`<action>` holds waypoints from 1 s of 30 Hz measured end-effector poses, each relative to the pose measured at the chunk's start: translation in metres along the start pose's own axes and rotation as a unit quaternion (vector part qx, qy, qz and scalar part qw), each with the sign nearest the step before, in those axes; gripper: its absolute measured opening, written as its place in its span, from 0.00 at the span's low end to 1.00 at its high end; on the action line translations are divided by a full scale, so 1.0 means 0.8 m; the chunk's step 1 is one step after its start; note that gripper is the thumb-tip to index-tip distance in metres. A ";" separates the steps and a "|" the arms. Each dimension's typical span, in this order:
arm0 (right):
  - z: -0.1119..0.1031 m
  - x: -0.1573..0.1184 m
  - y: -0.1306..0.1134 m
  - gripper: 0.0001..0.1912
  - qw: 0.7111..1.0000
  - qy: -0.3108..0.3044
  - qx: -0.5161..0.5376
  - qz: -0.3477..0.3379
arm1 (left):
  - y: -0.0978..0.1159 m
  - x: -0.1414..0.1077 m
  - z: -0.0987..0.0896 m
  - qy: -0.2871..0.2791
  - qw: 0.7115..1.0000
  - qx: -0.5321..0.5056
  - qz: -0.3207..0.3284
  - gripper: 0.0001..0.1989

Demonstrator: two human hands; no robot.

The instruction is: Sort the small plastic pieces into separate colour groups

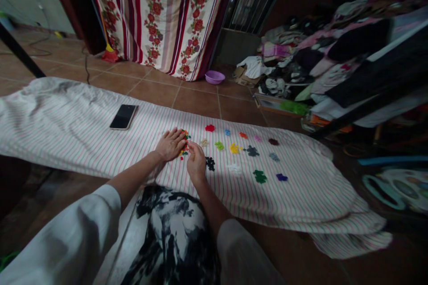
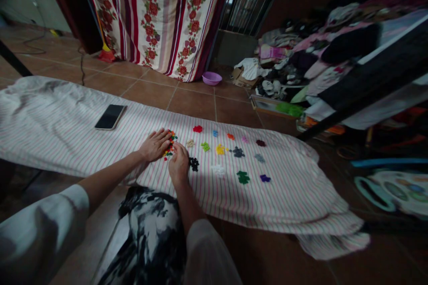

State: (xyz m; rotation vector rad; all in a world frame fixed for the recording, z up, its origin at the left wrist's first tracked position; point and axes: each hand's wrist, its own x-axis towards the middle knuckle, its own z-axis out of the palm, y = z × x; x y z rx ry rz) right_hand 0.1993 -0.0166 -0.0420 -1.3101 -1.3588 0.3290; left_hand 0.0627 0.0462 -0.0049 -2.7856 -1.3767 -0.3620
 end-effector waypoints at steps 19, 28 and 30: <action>0.000 0.003 -0.005 0.24 1.000 -0.004 0.002 0.008 | 0.006 -0.115 -0.026 0.023 0.998 0.005 0.053 0.26; 0.001 0.002 -0.008 0.25 0.999 0.005 0.033 0.038 | 0.015 -0.115 -0.022 0.018 0.994 0.015 0.103 0.26; 0.002 0.002 -0.007 0.25 0.999 0.005 0.035 0.036 | 0.014 -0.105 -0.017 0.019 0.995 0.016 0.093 0.26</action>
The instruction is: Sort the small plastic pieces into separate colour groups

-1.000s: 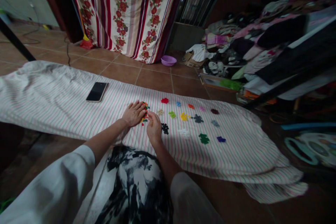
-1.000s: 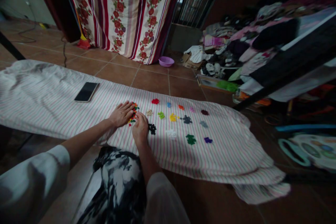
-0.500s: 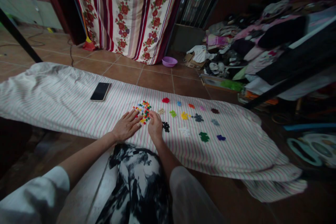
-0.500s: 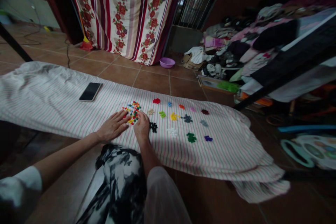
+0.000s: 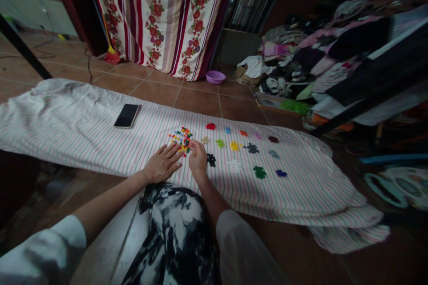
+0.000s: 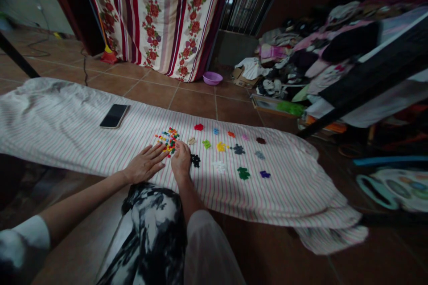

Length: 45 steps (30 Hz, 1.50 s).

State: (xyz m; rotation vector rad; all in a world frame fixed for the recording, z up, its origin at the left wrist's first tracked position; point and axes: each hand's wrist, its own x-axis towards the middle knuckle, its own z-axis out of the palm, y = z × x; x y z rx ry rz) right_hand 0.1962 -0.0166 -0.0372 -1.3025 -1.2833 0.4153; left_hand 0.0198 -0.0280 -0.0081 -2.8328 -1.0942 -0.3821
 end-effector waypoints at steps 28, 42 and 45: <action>0.002 -0.002 0.007 0.25 0.994 0.041 -0.097 -0.006 | -0.010 0.067 0.012 0.045 0.998 -0.016 -0.030 0.26; -0.003 -0.001 -0.003 0.20 0.997 0.030 -0.072 -0.002 | -0.068 0.131 0.044 0.054 0.998 -0.029 0.015 0.18; -0.003 -0.001 -0.003 0.19 0.997 0.031 -0.072 -0.001 | -0.059 0.138 0.041 0.060 0.994 -0.021 0.085 0.17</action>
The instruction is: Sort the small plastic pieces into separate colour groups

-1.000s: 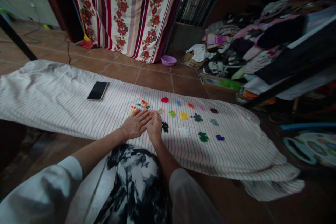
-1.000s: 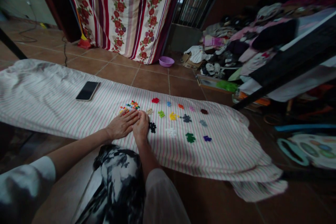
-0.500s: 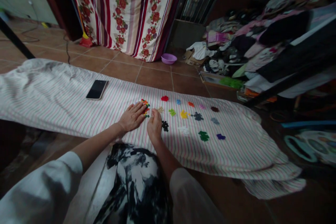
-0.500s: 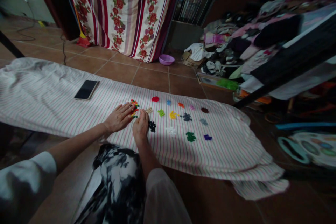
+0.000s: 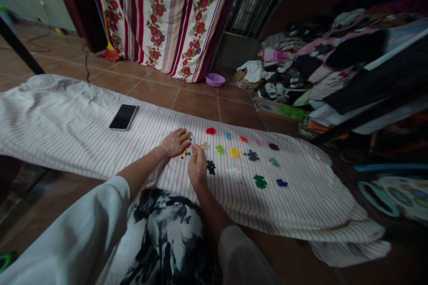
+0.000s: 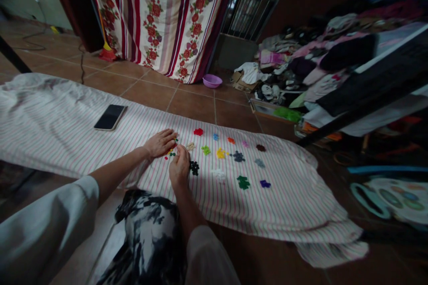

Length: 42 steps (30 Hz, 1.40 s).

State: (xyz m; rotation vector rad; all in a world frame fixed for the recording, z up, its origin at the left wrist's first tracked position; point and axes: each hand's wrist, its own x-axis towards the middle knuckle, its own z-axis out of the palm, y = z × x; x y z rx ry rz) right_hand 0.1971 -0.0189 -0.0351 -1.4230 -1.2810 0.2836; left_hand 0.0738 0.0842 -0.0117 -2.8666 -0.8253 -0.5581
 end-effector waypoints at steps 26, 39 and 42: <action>0.002 0.001 0.001 0.20 0.999 -0.008 0.021 0.032 | 0.068 -0.114 -0.061 -0.046 0.994 -0.009 -0.095 0.26; 0.001 0.000 -0.002 0.22 0.999 -0.016 0.026 0.033 | 0.073 -0.087 -0.036 -0.018 0.994 0.014 -0.108 0.25; 0.002 0.001 0.001 0.22 0.999 -0.018 0.022 0.032 | 0.081 -0.090 -0.038 -0.006 0.994 0.019 -0.108 0.25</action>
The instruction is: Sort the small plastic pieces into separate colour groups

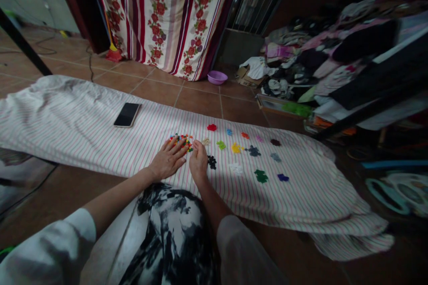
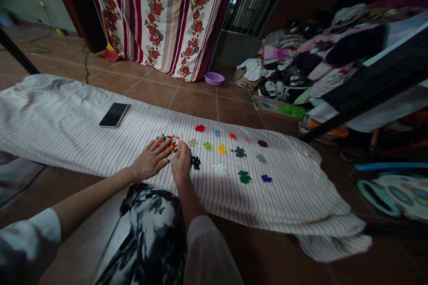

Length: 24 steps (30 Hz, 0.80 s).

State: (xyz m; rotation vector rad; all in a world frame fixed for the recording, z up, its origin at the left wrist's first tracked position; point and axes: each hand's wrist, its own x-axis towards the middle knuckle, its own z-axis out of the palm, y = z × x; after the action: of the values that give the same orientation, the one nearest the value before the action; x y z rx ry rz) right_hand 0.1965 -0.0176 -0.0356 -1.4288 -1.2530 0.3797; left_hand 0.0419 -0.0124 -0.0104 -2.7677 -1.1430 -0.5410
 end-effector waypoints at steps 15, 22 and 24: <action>-0.005 0.002 -0.003 0.19 1.000 -0.010 0.017 0.014 | 0.009 -0.002 -0.009 0.016 0.998 -0.034 0.058 0.26; -0.003 0.004 -0.001 0.19 1.000 0.006 0.006 0.015 | 0.011 -0.006 -0.006 -0.015 0.997 -0.037 0.072 0.25; -0.003 0.004 -0.001 0.19 1.000 0.007 0.000 0.015 | 0.010 -0.002 -0.002 -0.013 0.998 -0.034 0.056 0.26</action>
State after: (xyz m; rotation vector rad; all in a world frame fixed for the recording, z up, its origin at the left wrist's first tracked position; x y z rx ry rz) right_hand 0.1990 -0.0164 -0.0328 -1.4497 -1.2214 0.3906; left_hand 0.0459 -0.0192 -0.0090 -2.8833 -0.9840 -0.5443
